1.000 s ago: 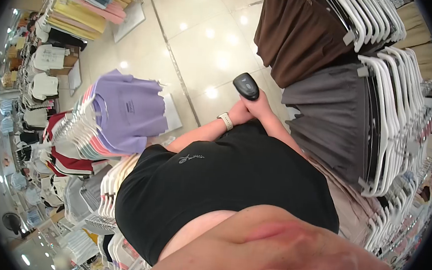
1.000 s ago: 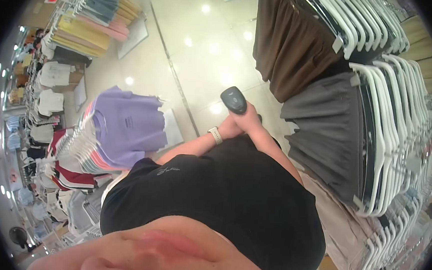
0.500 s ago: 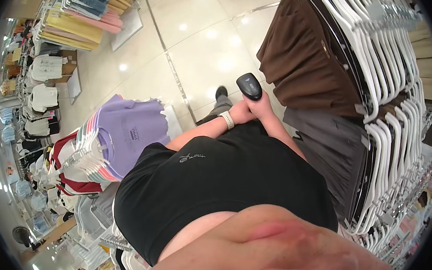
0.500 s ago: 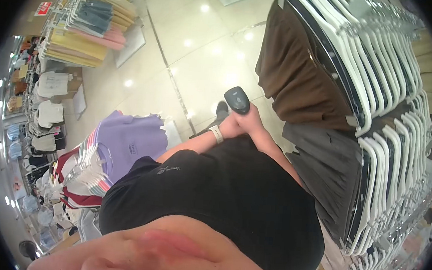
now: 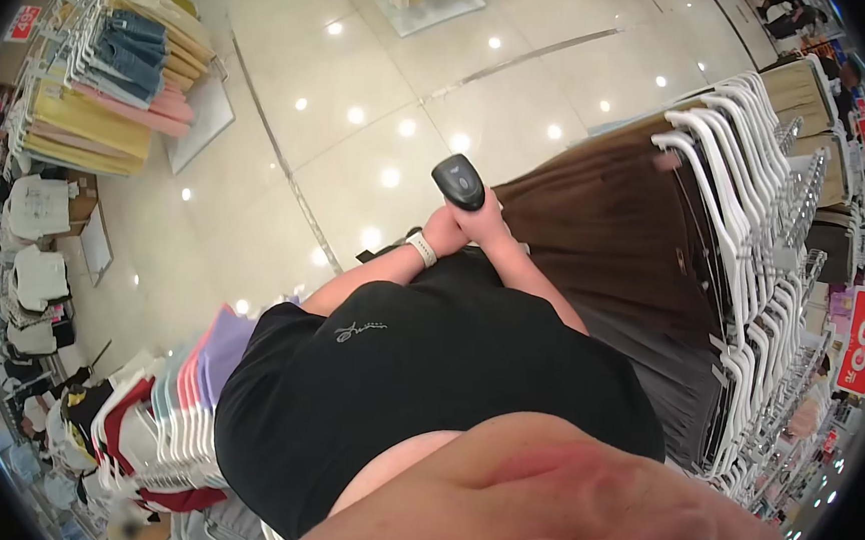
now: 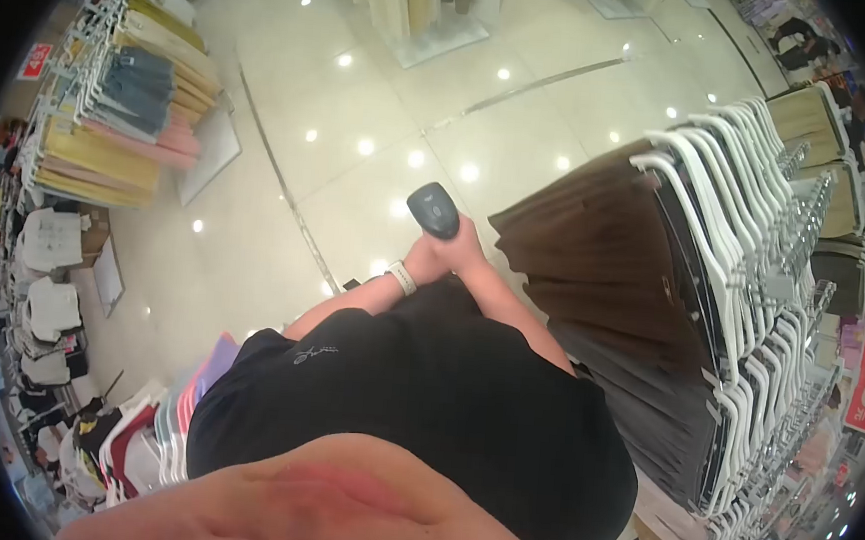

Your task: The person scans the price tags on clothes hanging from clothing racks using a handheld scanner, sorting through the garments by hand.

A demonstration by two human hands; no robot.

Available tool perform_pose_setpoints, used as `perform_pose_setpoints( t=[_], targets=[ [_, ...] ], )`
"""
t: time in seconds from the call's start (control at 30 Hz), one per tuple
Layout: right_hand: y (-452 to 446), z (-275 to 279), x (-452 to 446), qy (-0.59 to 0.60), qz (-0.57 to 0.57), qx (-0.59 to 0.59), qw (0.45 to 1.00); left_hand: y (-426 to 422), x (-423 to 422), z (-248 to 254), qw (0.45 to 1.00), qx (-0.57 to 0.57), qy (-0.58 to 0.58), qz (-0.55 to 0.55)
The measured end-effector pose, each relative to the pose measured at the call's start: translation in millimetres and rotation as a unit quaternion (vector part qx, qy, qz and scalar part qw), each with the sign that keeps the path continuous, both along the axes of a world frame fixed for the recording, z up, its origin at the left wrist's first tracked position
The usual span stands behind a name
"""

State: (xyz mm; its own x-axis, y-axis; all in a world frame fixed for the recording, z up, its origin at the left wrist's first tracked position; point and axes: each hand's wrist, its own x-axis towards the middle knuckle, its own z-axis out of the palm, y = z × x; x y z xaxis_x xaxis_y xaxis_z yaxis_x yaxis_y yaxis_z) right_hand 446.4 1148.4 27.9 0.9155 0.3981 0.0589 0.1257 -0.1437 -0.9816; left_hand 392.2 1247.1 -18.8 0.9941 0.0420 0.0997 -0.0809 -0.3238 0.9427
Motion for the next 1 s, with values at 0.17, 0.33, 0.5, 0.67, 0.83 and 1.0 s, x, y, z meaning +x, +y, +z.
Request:
perform_pose_setpoints(
  t=[0.17, 0.33, 0.5, 0.67, 0.83, 1.0],
  targets=[
    [16.5, -6.9, 39.4, 0.157, -0.061, -0.02, 0.986, 34.8, 39.2, 2.8, 0.987, 0.002, 0.132, -0.087],
    [34.8, -2.1, 79.7, 0.101, -0.11, 0.009, 0.989, 50.5, 95.6, -3.8, 0.984, 0.004, 0.135, -0.118],
    [25.2, -24.4, 144.5, 0.138, -0.165, 0.024, 0.976, 45.4, 167.8, -5.7, 0.977, 0.044, 0.131, -0.163],
    [2.2, -33.4, 204.8, 0.15, -0.214, 0.063, 0.963, 34.6, 243.9, -6.9, 0.953, 0.083, 0.143, -0.256],
    [-30.4, -48.1, 238.5, 0.148, -0.326, 0.086, 0.93, -1.3, 296.9, 4.0, 0.923, 0.093, 0.133, -0.349],
    [-47.7, -41.7, 249.9, 0.128, -0.404, 0.139, 0.895, -22.2, 339.0, -2.5, 0.88, 0.103, 0.104, -0.453]
  ],
)
